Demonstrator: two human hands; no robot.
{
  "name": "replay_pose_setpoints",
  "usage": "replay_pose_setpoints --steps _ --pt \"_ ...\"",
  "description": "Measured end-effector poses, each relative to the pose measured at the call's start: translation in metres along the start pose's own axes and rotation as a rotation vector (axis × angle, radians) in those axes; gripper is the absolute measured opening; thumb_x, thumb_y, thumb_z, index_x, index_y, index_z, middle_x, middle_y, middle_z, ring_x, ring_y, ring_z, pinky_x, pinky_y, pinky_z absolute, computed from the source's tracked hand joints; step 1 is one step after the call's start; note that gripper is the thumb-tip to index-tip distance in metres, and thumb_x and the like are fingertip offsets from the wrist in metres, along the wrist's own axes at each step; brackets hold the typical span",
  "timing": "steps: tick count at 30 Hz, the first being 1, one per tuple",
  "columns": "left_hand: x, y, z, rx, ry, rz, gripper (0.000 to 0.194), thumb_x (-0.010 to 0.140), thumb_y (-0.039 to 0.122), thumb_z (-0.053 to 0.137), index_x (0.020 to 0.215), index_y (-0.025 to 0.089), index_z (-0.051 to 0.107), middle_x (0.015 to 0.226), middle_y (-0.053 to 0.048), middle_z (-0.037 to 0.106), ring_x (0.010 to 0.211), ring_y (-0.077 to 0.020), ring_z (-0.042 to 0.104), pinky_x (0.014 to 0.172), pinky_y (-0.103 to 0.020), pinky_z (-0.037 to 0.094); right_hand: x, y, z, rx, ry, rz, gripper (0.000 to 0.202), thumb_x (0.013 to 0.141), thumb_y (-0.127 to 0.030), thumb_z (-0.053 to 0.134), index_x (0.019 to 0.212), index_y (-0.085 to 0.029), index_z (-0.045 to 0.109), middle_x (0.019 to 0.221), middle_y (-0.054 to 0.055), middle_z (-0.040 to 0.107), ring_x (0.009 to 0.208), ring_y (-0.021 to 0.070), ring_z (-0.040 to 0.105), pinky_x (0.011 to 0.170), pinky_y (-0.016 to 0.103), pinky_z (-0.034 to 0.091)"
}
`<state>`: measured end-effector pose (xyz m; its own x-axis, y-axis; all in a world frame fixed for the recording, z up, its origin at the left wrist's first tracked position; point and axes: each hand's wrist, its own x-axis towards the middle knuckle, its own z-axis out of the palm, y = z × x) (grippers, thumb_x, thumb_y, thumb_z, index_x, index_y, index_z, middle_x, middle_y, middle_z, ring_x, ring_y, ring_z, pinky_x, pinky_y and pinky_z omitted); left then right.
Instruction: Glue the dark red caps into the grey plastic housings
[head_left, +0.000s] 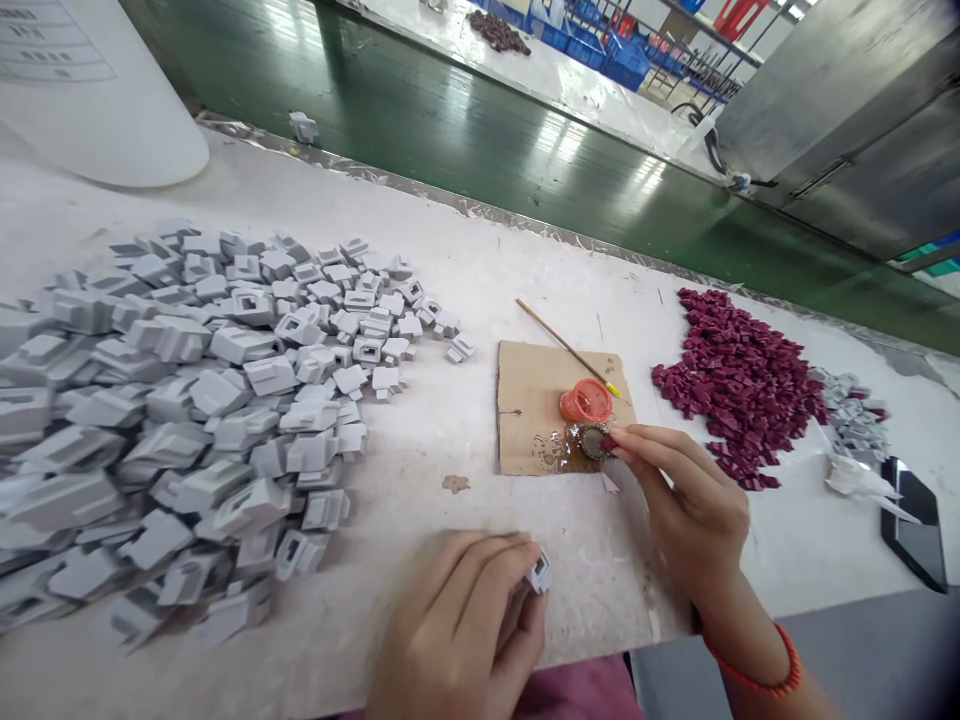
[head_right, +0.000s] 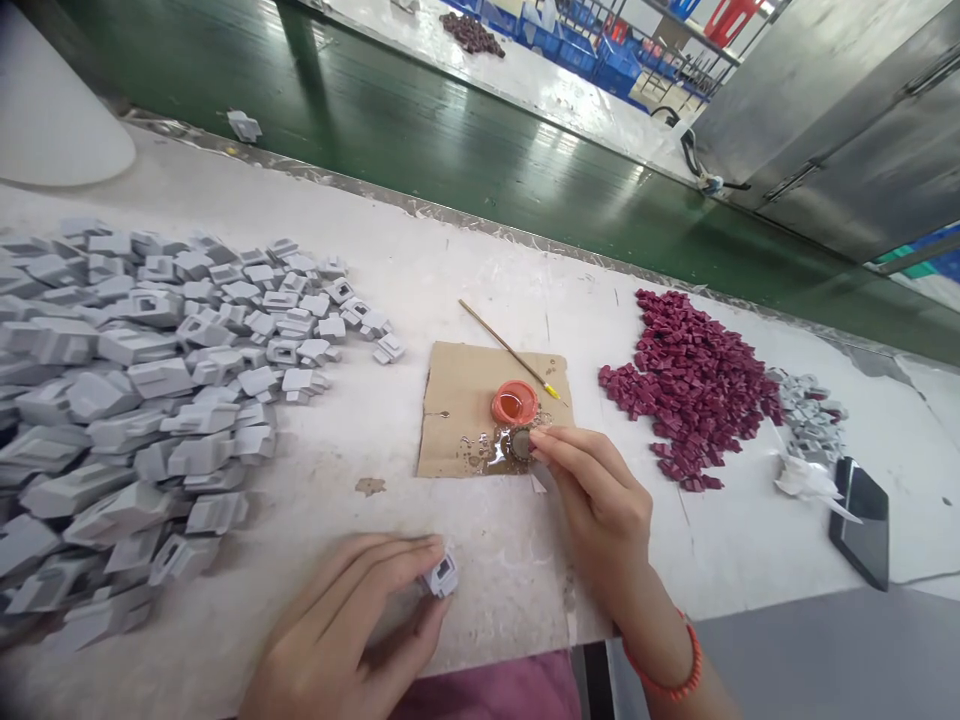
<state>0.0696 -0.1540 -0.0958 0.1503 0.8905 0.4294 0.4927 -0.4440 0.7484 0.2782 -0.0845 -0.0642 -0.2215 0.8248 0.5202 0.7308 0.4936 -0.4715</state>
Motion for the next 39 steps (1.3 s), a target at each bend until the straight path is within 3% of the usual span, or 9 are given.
replay_pose_setpoints --steps 5,8,11,22,27,33,36,39 --pt "0.001 0.002 0.001 -0.041 0.022 -0.047 0.026 0.075 -0.001 0.065 0.097 0.013 0.063 0.090 -0.004 0.072 0.087 -0.0145 0.063 0.081 -0.024 0.053 -0.016 -0.029 -0.004 0.148 0.119 0.215 0.031 0.085 -0.010 0.065 0.109 -0.030 0.067 0.098 0.002 0.067 0.085 0.0178 0.065 0.075 0.032 0.058" --pt "0.001 0.003 0.001 -0.068 0.029 -0.075 0.024 0.075 -0.001 0.065 0.094 0.014 0.062 0.087 -0.003 0.071 0.086 -0.0146 0.063 0.080 -0.024 0.053 -0.031 -0.051 0.002 0.355 0.060 0.317 0.026 0.086 -0.012 0.064 0.106 -0.027 0.067 0.094 0.003 0.067 0.077 0.0175 0.066 0.064 0.029 0.060" --pt "0.000 0.004 0.000 -0.085 0.026 -0.091 0.023 0.075 0.001 0.067 0.093 0.015 0.062 0.086 -0.003 0.071 0.085 -0.0151 0.063 0.078 -0.025 0.054 -0.042 -0.062 0.011 0.418 -0.017 0.260 0.024 0.084 -0.009 0.063 0.100 -0.025 0.068 0.090 0.004 0.068 0.079 0.0181 0.066 0.063 0.028 0.060" --pt "0.001 0.005 0.001 -0.090 0.015 -0.104 0.020 0.078 0.003 0.066 0.093 0.014 0.061 0.084 -0.003 0.070 0.083 -0.0157 0.063 0.076 -0.026 0.054 -0.048 -0.064 0.019 0.359 -0.085 0.137 0.030 0.082 -0.002 0.062 0.104 -0.021 0.065 0.093 0.003 0.067 0.084 0.0152 0.064 0.071 0.025 0.059" --pt "0.000 0.005 0.000 -0.100 0.018 -0.112 0.019 0.078 0.002 0.065 0.093 0.014 0.061 0.086 -0.003 0.071 0.085 -0.0155 0.063 0.078 -0.026 0.054 -0.051 -0.063 0.016 0.317 -0.145 0.064 0.036 0.082 0.000 0.061 0.112 -0.020 0.063 0.101 0.005 0.064 0.091 0.0172 0.062 0.077 0.029 0.058" --pt "0.000 0.006 -0.001 -0.094 0.043 -0.112 0.021 0.078 0.001 0.063 0.091 0.016 0.060 0.086 -0.003 0.072 0.081 -0.0164 0.064 0.075 -0.028 0.056 -0.044 -0.068 0.018 0.306 -0.168 0.014 0.035 0.084 -0.001 0.060 0.112 -0.021 0.064 0.096 0.005 0.066 0.088 0.0190 0.064 0.071 0.031 0.059" --pt "0.001 0.008 -0.002 -0.054 -0.013 -0.159 0.024 0.079 0.004 0.062 0.097 0.018 0.059 0.088 -0.003 0.071 0.081 -0.0172 0.066 0.073 -0.029 0.057 -0.047 -0.068 0.020 0.324 -0.206 0.075 0.032 0.089 -0.010 0.059 0.118 -0.024 0.060 0.099 0.005 0.066 0.091 0.0181 0.064 0.075 0.029 0.058" --pt "0.000 0.008 -0.009 -0.083 -0.085 -0.200 0.039 0.078 0.008 0.059 0.114 0.022 0.055 0.093 -0.003 0.071 0.082 -0.0171 0.067 0.071 -0.027 0.059 -0.052 -0.053 0.013 0.302 -0.167 0.212 0.042 0.092 -0.032 0.059 0.133 -0.026 0.047 0.108 0.006 0.063 0.094 0.0180 0.063 0.079 0.028 0.057"
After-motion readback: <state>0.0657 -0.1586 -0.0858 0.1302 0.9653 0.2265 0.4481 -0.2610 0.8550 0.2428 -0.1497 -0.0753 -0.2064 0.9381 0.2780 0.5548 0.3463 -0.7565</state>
